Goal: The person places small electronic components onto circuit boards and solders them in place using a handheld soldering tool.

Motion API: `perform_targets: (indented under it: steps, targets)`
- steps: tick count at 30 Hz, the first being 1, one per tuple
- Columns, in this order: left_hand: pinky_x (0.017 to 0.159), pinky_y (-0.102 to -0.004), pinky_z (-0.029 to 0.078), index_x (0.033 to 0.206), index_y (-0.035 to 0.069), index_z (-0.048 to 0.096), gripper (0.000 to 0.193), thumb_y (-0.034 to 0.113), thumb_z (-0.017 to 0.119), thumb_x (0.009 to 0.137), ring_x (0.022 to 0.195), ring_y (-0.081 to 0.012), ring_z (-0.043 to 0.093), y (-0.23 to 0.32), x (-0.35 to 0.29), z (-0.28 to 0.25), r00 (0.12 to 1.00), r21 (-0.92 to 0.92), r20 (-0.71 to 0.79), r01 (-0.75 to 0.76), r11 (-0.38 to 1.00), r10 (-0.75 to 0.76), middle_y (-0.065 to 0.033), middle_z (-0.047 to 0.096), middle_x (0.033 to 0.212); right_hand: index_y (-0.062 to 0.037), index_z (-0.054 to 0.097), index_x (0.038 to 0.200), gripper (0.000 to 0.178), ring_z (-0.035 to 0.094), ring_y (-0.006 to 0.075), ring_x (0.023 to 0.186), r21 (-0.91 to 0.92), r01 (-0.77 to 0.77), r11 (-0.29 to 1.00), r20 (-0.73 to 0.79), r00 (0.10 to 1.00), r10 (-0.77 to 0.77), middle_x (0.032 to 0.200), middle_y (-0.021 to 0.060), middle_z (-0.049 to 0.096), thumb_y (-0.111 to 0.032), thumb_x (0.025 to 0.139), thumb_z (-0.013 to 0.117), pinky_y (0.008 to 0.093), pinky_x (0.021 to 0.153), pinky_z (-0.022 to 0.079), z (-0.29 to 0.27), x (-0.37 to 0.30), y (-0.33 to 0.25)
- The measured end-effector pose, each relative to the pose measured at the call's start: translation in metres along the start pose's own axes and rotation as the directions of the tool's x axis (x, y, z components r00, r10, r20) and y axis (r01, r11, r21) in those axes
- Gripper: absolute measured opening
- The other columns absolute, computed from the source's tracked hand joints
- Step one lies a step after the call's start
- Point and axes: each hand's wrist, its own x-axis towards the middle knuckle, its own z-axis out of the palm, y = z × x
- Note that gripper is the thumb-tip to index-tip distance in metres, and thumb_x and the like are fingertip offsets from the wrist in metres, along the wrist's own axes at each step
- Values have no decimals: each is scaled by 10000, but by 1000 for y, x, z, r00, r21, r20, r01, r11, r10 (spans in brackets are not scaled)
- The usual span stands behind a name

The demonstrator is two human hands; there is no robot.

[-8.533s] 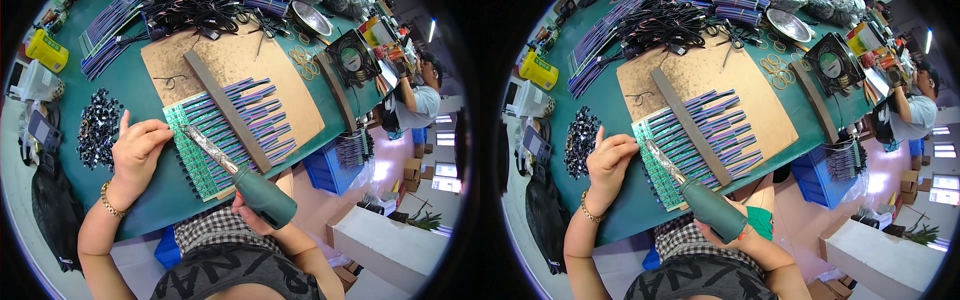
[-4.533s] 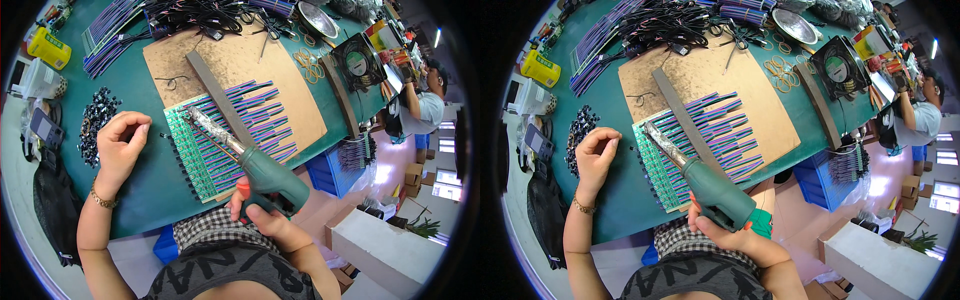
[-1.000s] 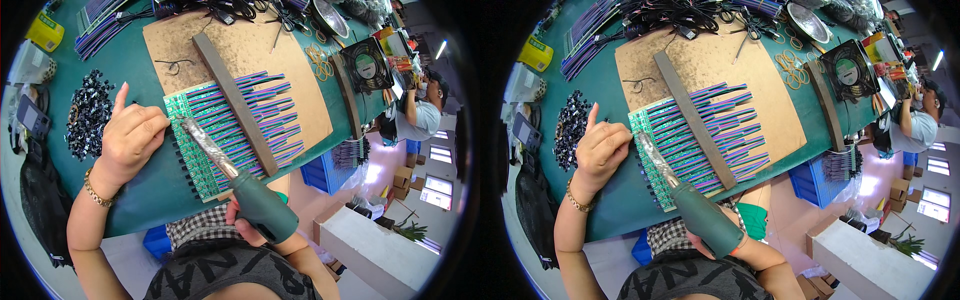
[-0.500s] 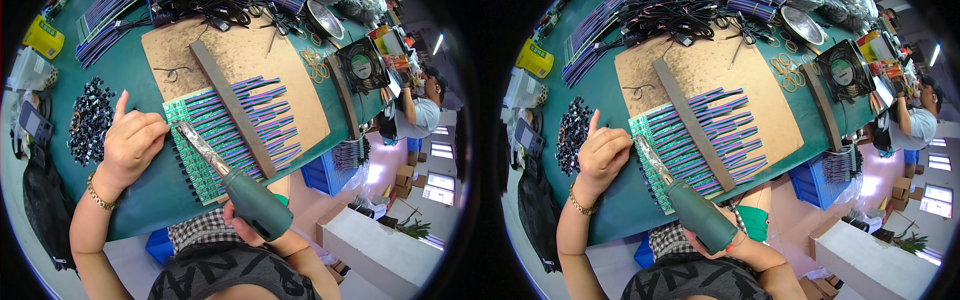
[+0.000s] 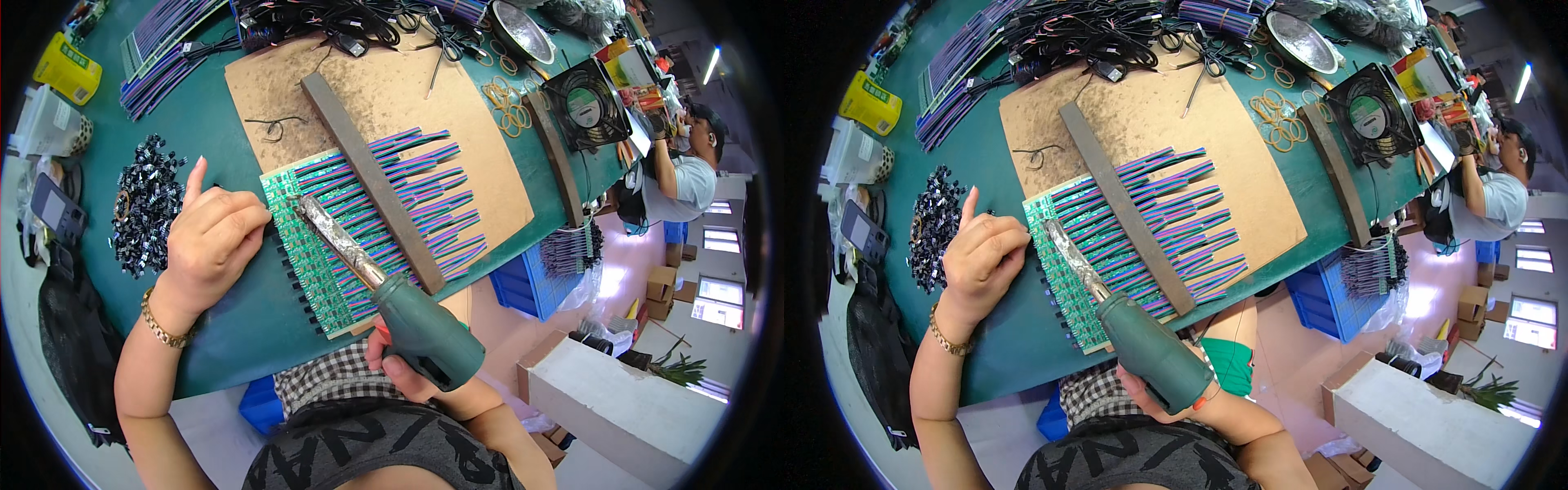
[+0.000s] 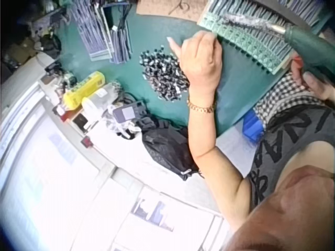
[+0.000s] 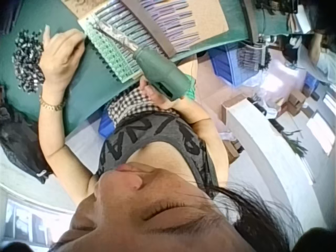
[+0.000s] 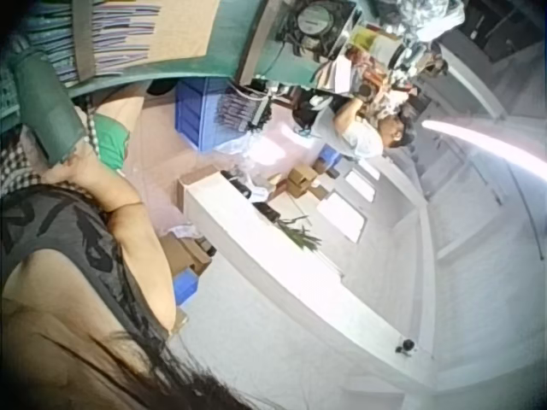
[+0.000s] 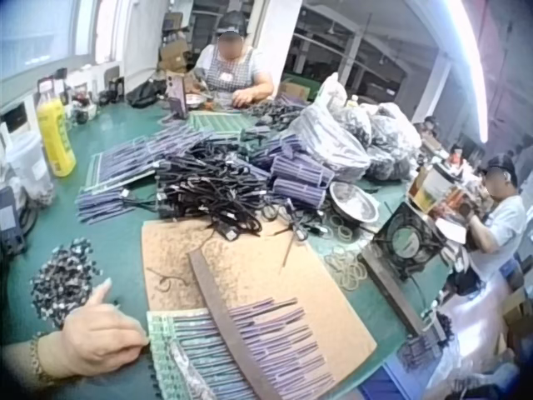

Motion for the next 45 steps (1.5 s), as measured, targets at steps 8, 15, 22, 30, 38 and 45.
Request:
perform_targets:
  steps: [8, 15, 22, 30, 38, 45]
  targets:
    - [1049, -509, 364, 876, 79, 657, 227, -40, 711, 691, 806, -211, 628, 7, 6, -16, 997, 227, 19, 67, 972, -74, -42, 656, 891, -69, 548, 1229, 391, 610, 175, 714, -89, 80, 993, 4, 997, -80, 843, 101, 599, -107, 855, 657, 295, 600, 498, -6, 2, 2]
    - [790, -342, 496, 986, -46, 648, 160, 3, 635, 834, 892, -291, 621, -30, 3, -43, 906, 395, -1, 390, 832, -424, -131, 619, 994, -47, 630, 829, 120, 584, 139, 696, 193, -291, 937, -2, 955, 297, 754, 28, 615, -164, 834, 656, 294, 656, 477, -7, 8, -19]
    - [700, -348, 497, 870, -48, 579, 87, -40, 640, 807, 698, -212, 587, -34, 9, -45, 895, 285, 1, 427, 858, -446, -102, 594, 895, -46, 472, 1275, 484, 612, 198, 699, 137, -145, 980, 73, 988, 136, 807, 138, 600, -172, 848, 660, 294, 587, 489, -13, 7, -7]
    - [985, -462, 445, 847, 23, 565, 167, -97, 640, 760, 700, -189, 613, -20, 12, -35, 977, 280, -148, 190, 941, -154, -69, 626, 813, -57, 460, 1295, 486, 590, 136, 724, 343, -144, 928, 93, 989, 118, 822, 81, 603, -76, 847, 647, 284, 648, 495, -12, 9, -9]
    - [1082, -513, 345, 972, 50, 661, 260, -98, 689, 761, 838, -193, 663, 1, 4, -9, 994, -14, -47, 94, 996, -94, -67, 676, 894, -41, 458, 1282, 488, 601, 210, 718, 262, -191, 946, 126, 979, 162, 840, 148, 592, -163, 855, 661, 314, 643, 483, -15, 14, -19]
    - [1057, -533, 369, 941, 76, 682, 214, -36, 706, 760, 829, -190, 675, -4, 5, -2, 968, -68, -26, 248, 966, -250, -46, 685, 888, -62, 568, 1234, 420, 618, 199, 773, 73, -3, 997, 100, 995, -5, 1135, 112, 538, -34, 826, 664, 327, 641, 502, -12, 10, 0]
